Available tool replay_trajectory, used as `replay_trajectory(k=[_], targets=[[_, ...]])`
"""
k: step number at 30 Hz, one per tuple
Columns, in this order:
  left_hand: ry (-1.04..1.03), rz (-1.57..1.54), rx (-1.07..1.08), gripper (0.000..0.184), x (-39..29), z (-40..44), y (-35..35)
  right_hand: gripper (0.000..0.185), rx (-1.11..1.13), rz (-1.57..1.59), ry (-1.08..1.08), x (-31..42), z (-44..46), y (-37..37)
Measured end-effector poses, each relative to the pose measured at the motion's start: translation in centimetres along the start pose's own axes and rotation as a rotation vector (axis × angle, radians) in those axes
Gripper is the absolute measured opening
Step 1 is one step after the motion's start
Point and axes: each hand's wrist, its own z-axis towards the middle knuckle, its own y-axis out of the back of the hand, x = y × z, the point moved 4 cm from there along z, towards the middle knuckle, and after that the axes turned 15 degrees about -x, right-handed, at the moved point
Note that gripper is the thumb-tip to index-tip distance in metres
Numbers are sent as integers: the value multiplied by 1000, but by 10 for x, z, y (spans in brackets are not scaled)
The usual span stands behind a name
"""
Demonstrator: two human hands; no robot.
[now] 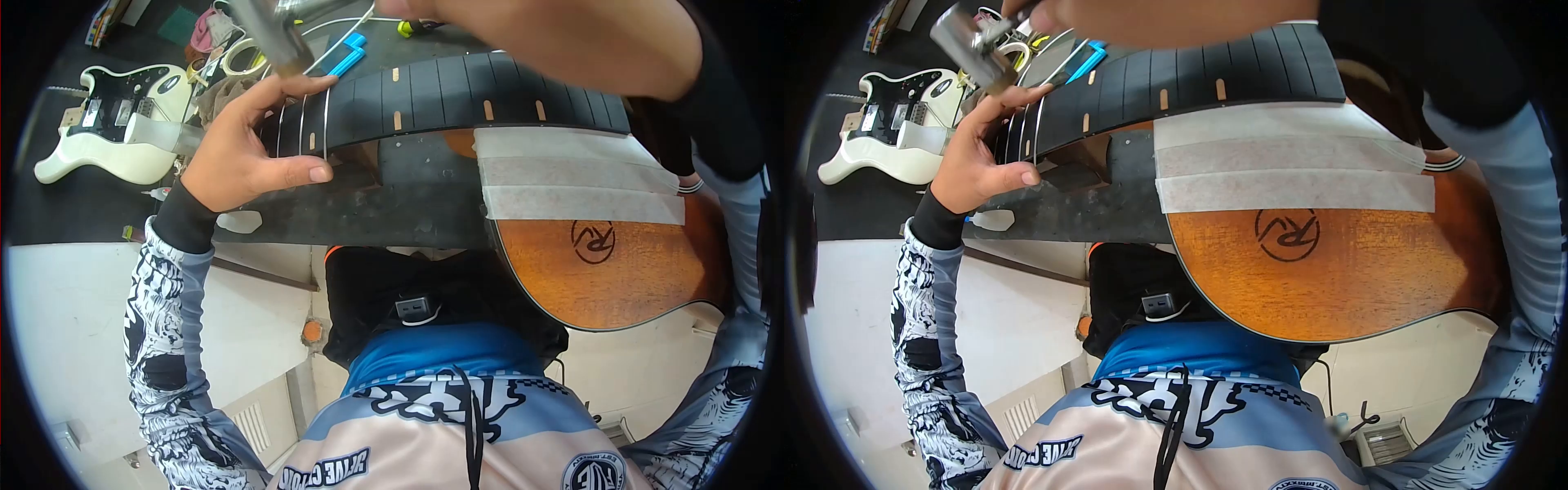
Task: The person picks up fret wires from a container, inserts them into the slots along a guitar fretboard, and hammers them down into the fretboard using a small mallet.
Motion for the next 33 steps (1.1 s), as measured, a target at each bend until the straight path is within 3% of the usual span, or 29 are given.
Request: replay_trajectory(k=[1, 3, 4, 5, 7, 8, 11, 16, 21, 25, 29, 31, 33], targets=[[-8, -4, -12, 77, -2, 1, 1, 26, 5, -10, 11, 1, 6, 7], [-39, -45, 43, 81, -6, 1, -1, 28, 185, 202, -411, -11, 17, 11], [-74, 16, 81, 86, -4, 2, 3, 31, 215, 202, -504, -14, 18, 11], [-81, 11, 57, 86, 1, 0, 2, 31, 223, 188, -484, -11, 21, 11], [54, -107, -49, 105, 9, -1, -1, 32, 410, 159, -425, -5, 30, 11], [49, -25, -5, 107, 8, -2, 2, 32, 422, 148, -407, -7, 27, 3], [13, -158, -34, 109, 7, -1, -4, 31, -30, 88, 8, -15, 10, -27], [100, -71, 3, 111, 6, 0, -3, 28, 70, -111, -33, -6, 7, -32], [-95, -79, -86, 104, 10, 3, -6, 29, 126, -80, -57, -6, 5, -34], [-26, -55, -78, 104, 7, 1, -3, 30, 175, -157, -105, -8, 11, -33], [-18, -85, -69, 105, 9, 0, -4, 29, -22, 71, -53, -15, 21, -31], [-21, -81, -73, 106, 8, 0, -3, 33, 507, -11, -361, -2, 31, -19], [-12, -68, -76, 106, 7, 0, -3, 34, 487, -153, -354, 7, 35, -16]])
